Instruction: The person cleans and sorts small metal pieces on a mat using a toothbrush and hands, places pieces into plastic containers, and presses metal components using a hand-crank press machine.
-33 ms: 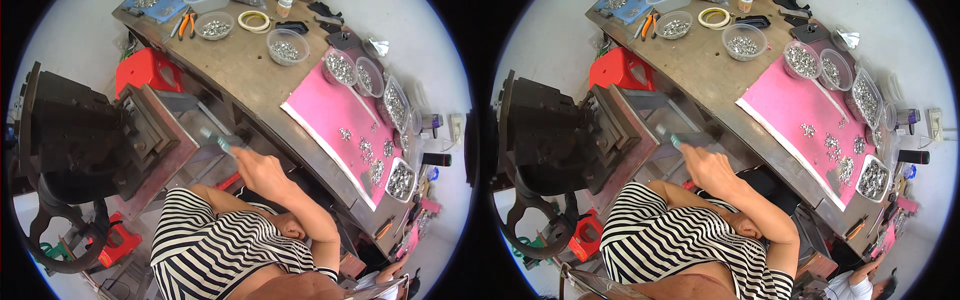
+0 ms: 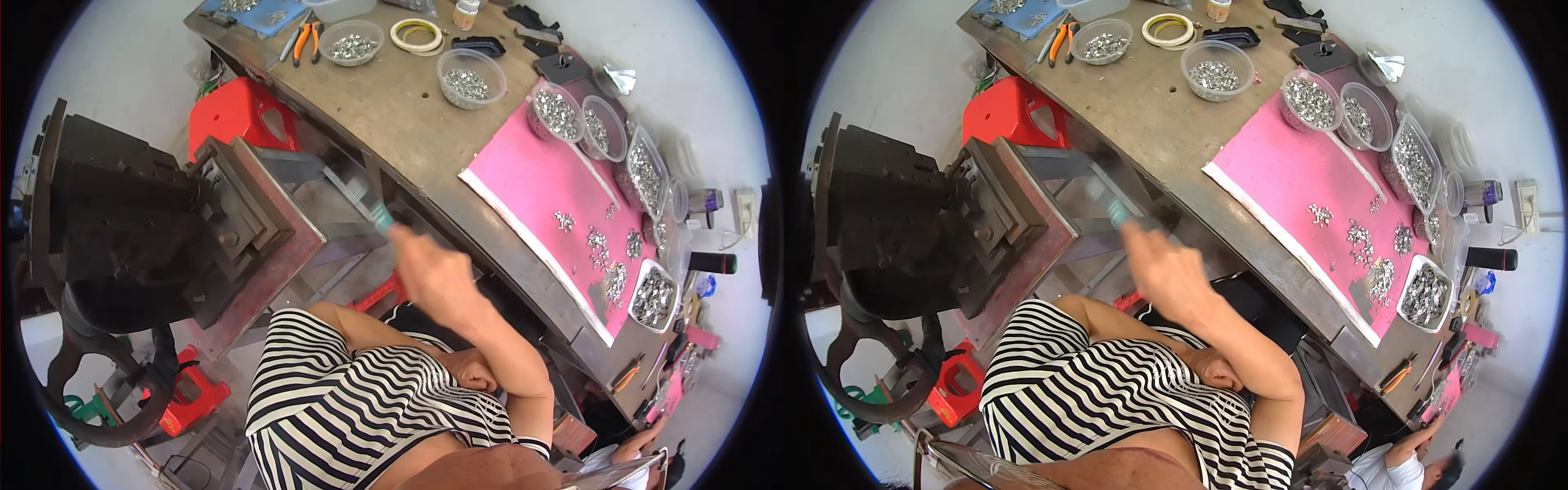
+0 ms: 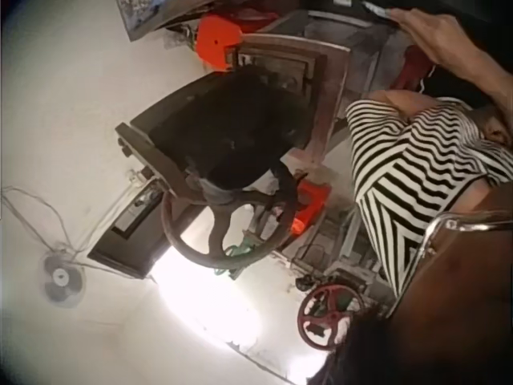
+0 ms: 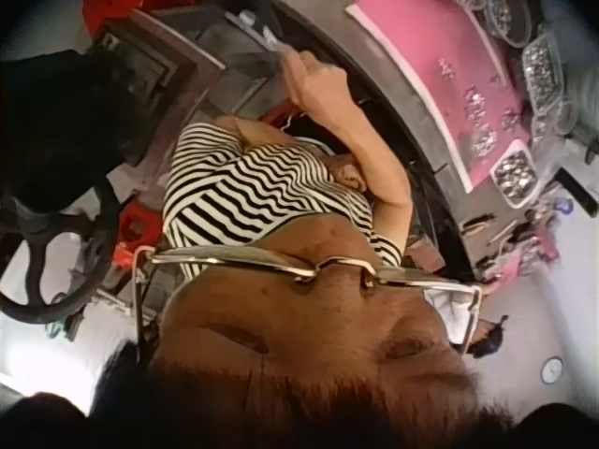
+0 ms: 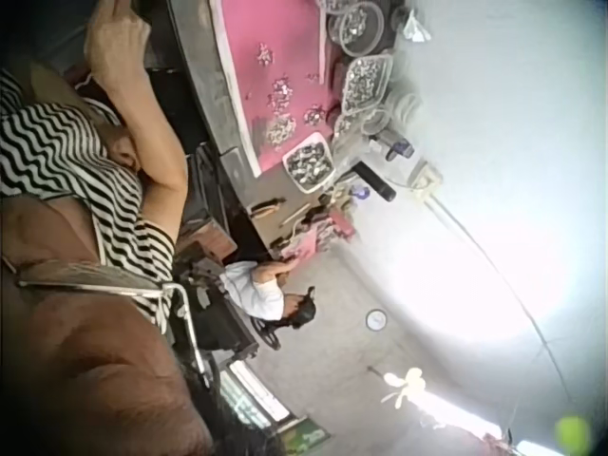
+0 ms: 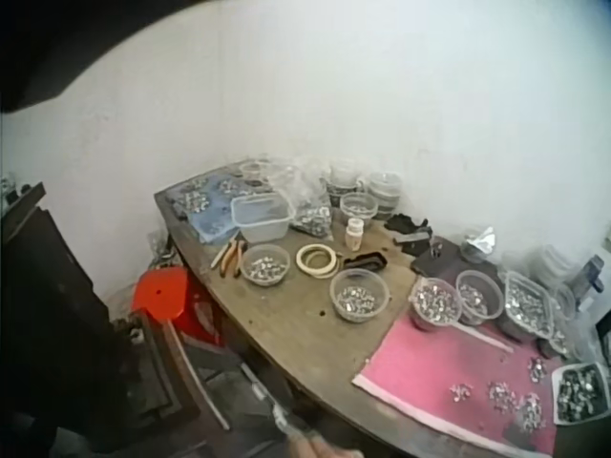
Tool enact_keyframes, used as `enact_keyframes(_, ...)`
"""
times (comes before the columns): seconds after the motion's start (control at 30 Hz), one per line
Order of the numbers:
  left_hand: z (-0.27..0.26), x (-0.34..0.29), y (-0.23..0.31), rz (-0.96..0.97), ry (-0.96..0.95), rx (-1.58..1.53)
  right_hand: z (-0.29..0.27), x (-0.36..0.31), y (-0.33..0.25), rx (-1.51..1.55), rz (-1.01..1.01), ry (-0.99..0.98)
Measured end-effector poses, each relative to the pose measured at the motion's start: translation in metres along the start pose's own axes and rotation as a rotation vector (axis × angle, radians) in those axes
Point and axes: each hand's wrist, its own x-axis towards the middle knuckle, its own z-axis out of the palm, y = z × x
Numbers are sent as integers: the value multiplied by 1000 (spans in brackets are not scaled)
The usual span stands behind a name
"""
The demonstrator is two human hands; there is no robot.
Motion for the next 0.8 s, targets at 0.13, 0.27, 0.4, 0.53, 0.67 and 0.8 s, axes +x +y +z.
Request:
enact_keyframes(0.13,-6,1,8,36,137,44,-29,4,26,-350,270,163)
enact_keyframes(0.27,-8,3,5,29,104,24,-31,-8,47,-538,415,136)
enact_keyframes(0.4,-4,4,2,-26,78,21,-7,7,32,-393,351,-26)
enact_keyframes(0.53,-4,-1,0,-27,72,42,-11,26,12,4,91,131)
enact_keyframes(0.67,-11,4,5,-10,44,1,-35,34,96,-457,551,211)
enact_keyframes(0.8,-6,5,0,-20,28,-35,0,34,66,-241,208,-64)
